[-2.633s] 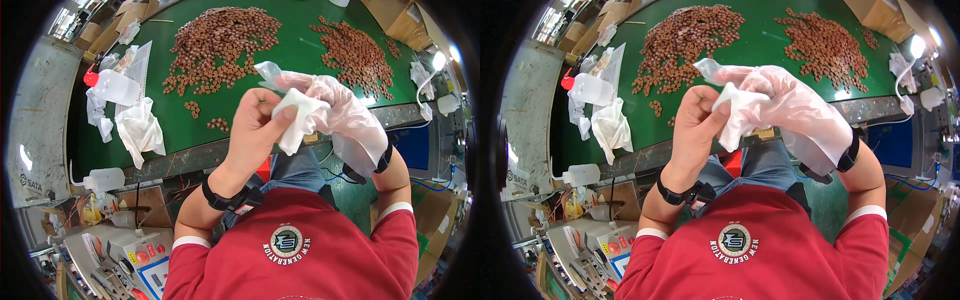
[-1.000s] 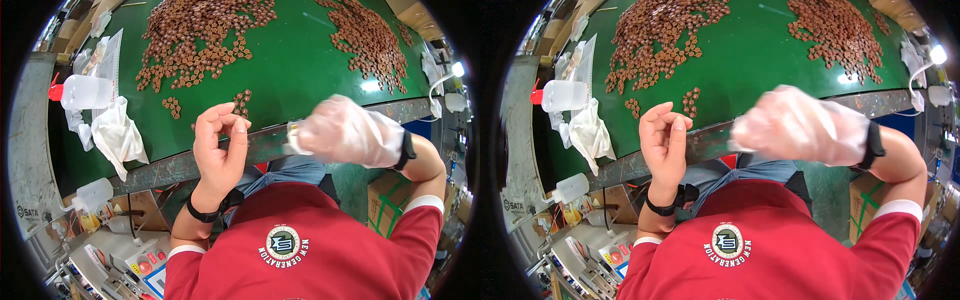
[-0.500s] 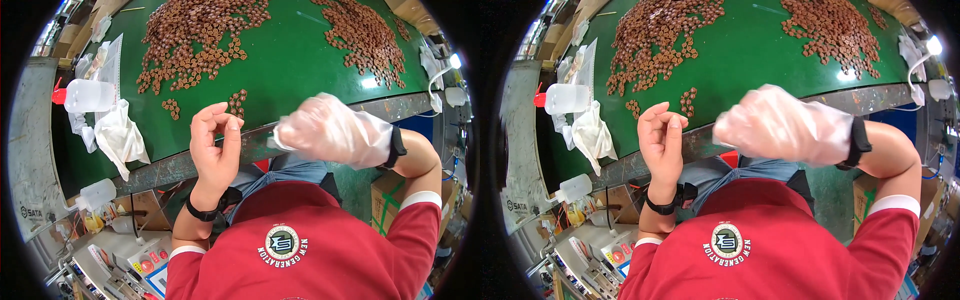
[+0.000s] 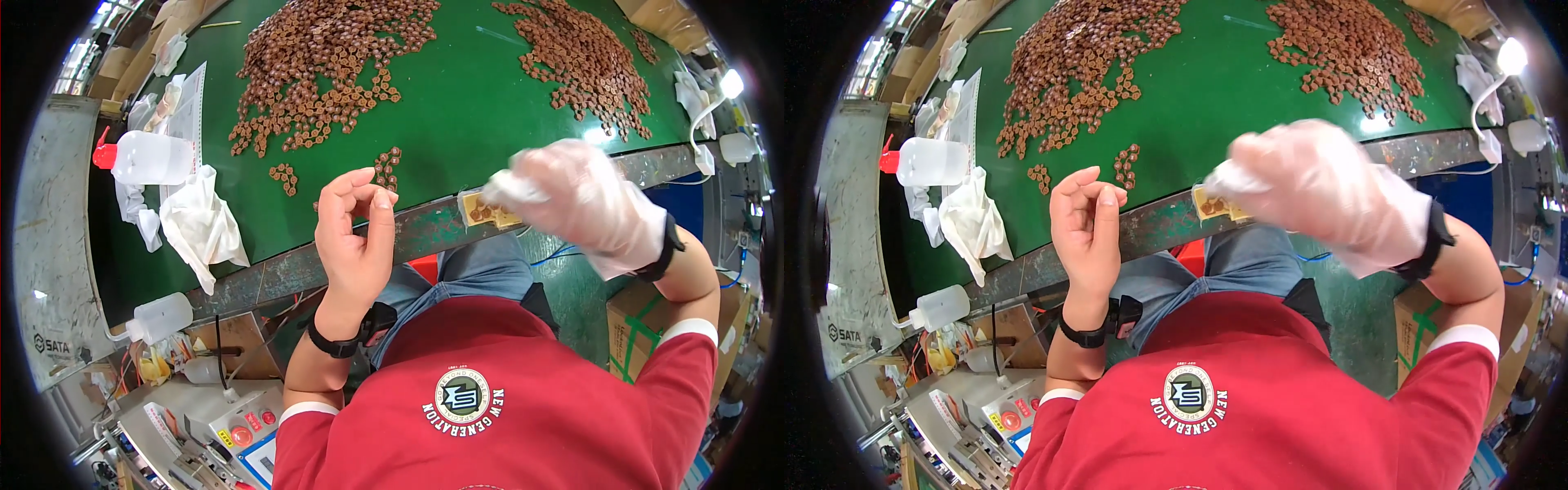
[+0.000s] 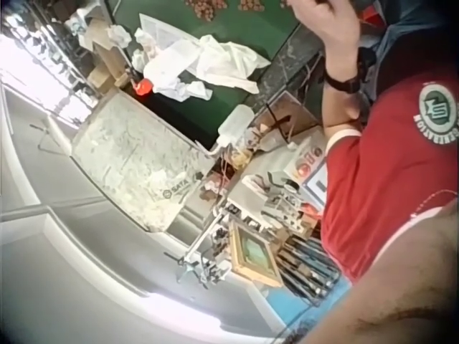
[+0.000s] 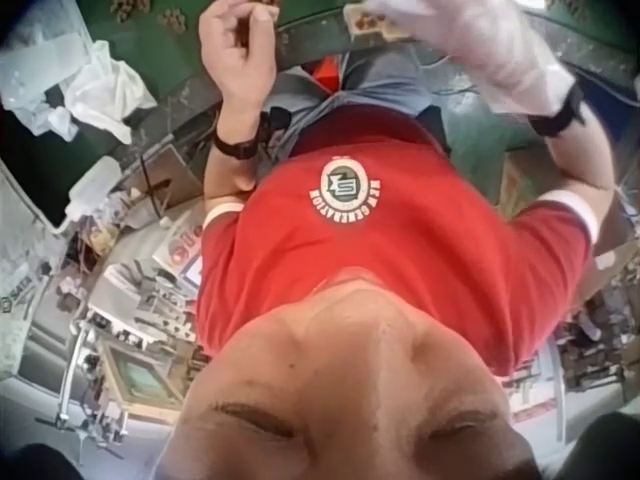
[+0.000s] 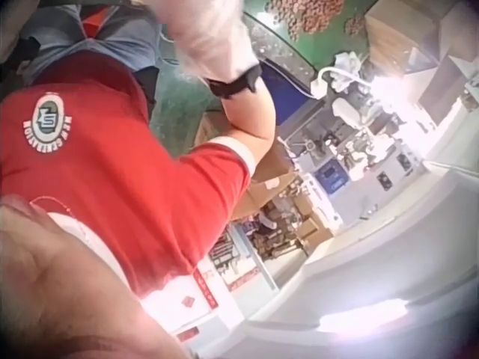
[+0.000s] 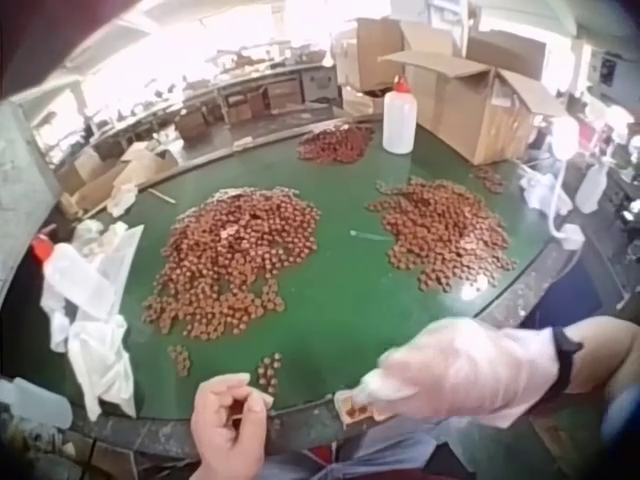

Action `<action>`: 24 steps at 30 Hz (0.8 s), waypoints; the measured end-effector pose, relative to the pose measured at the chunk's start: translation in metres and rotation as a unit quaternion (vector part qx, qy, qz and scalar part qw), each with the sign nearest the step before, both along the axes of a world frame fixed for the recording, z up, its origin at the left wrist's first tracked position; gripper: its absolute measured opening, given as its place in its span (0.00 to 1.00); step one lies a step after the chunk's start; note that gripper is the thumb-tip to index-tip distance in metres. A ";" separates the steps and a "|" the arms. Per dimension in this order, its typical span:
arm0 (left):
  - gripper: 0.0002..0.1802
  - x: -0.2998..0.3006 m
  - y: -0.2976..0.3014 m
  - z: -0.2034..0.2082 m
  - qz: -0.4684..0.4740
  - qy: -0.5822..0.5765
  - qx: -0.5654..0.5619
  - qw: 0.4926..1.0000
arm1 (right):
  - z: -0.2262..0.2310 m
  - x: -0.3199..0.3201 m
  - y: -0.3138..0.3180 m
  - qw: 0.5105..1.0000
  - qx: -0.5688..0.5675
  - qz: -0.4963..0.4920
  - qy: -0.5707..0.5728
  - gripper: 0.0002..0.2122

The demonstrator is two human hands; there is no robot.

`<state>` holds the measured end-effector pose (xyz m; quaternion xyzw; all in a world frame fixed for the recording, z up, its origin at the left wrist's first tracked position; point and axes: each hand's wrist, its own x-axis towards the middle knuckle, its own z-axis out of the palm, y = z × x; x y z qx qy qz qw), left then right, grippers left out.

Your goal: The person wipes a small rectangular object with a cloth, then picks up small brown components one by one and places them onto the object. After assembling several pieces, they spray the cloth with a bottle and continue cleaning and arranging the components.

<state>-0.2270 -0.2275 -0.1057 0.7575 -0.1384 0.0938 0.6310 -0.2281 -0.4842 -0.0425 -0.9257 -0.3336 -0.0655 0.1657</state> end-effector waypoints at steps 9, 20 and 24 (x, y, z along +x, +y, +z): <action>0.14 0.000 0.000 0.000 0.012 -0.009 0.013 1.000 | -0.018 0.018 0.027 0.998 0.054 -0.002 -0.037 0.06; 0.13 -0.001 -0.002 0.001 0.008 -0.007 0.007 1.000 | -0.013 0.002 0.042 0.999 0.026 -0.037 -0.015 0.07; 0.13 -0.001 -0.001 -0.002 0.009 -0.014 0.013 1.000 | -0.018 0.025 0.017 0.992 0.005 -0.095 -0.080 0.08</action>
